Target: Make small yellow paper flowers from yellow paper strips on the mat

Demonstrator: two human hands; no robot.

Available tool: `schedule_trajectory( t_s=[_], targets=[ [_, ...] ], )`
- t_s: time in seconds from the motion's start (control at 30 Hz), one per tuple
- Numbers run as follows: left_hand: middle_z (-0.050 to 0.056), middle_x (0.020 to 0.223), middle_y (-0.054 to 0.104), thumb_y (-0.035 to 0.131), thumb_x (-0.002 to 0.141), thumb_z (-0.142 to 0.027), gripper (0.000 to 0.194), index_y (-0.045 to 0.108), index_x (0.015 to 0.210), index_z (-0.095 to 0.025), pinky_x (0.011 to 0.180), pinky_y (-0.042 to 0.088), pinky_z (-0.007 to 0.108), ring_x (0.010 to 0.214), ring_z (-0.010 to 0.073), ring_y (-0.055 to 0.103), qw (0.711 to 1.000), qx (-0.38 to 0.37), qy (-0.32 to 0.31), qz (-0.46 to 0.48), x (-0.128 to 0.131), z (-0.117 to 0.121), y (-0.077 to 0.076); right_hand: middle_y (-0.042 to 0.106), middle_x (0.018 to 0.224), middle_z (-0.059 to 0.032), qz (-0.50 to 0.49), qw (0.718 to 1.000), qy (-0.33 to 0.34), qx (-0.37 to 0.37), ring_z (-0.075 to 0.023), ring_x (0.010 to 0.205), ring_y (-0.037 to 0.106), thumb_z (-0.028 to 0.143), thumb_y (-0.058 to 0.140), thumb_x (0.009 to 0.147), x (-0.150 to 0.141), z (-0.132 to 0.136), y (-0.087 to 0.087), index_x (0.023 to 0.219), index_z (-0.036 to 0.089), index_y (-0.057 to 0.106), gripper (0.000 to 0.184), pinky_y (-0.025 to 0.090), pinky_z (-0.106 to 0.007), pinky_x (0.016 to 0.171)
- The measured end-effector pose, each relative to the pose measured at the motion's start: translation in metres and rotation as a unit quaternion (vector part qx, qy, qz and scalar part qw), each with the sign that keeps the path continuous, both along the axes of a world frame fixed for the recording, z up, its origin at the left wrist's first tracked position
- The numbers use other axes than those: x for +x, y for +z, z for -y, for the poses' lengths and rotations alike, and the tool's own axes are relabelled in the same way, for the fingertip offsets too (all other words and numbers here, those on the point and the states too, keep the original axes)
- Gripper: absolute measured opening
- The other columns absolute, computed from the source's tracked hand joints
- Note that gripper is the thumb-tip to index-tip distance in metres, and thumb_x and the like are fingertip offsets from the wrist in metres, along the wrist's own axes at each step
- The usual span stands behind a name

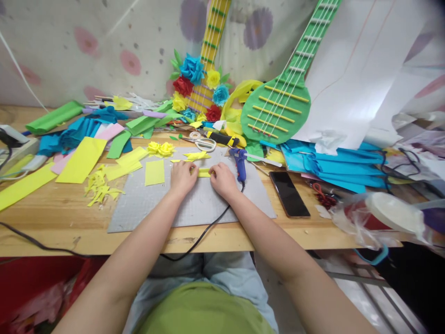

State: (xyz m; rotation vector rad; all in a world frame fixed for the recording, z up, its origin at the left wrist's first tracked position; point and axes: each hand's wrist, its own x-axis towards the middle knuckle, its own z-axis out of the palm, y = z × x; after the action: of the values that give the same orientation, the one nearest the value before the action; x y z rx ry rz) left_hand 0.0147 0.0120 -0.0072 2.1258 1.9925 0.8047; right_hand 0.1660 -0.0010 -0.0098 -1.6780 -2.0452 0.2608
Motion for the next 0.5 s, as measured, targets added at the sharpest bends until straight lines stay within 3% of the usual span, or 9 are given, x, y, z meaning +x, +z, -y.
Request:
schedule_trajectory(
  t_s=[0.27, 0.5],
  targets=[
    [0.007, 0.091, 0.061, 0.055, 0.073, -0.031, 0.013, 0.062, 0.078, -0.021, 0.083, 0.037, 0.038, 0.095, 0.0261, 0.051, 0.999, -0.036, -0.014, 0.002, -0.0004, 0.0004, 0.0013, 0.054, 0.084, -0.0063, -0.034, 0.999, -0.001, 0.031, -0.0197, 0.087, 0.049, 0.03, 0.048, 0.08, 0.0002, -0.0022, -0.0029, 0.079, 0.019, 0.06, 0.017, 0.039, -0.031, 0.078],
    [0.002, 0.076, 0.062, 0.056, 0.069, -0.021, 0.004, 0.059, 0.071, -0.02, 0.076, 0.039, 0.033, 0.078, 0.0186, 0.054, 0.994, -0.026, -0.076, 0.076, -0.0073, -0.0018, -0.0045, 0.056, 0.102, -0.0102, -0.056, 0.996, -0.023, 0.066, -0.0248, 0.099, 0.045, 0.029, 0.054, 0.075, -0.0002, -0.0051, -0.0009, 0.103, 0.016, 0.056, 0.031, 0.036, -0.038, 0.089]
  ],
)
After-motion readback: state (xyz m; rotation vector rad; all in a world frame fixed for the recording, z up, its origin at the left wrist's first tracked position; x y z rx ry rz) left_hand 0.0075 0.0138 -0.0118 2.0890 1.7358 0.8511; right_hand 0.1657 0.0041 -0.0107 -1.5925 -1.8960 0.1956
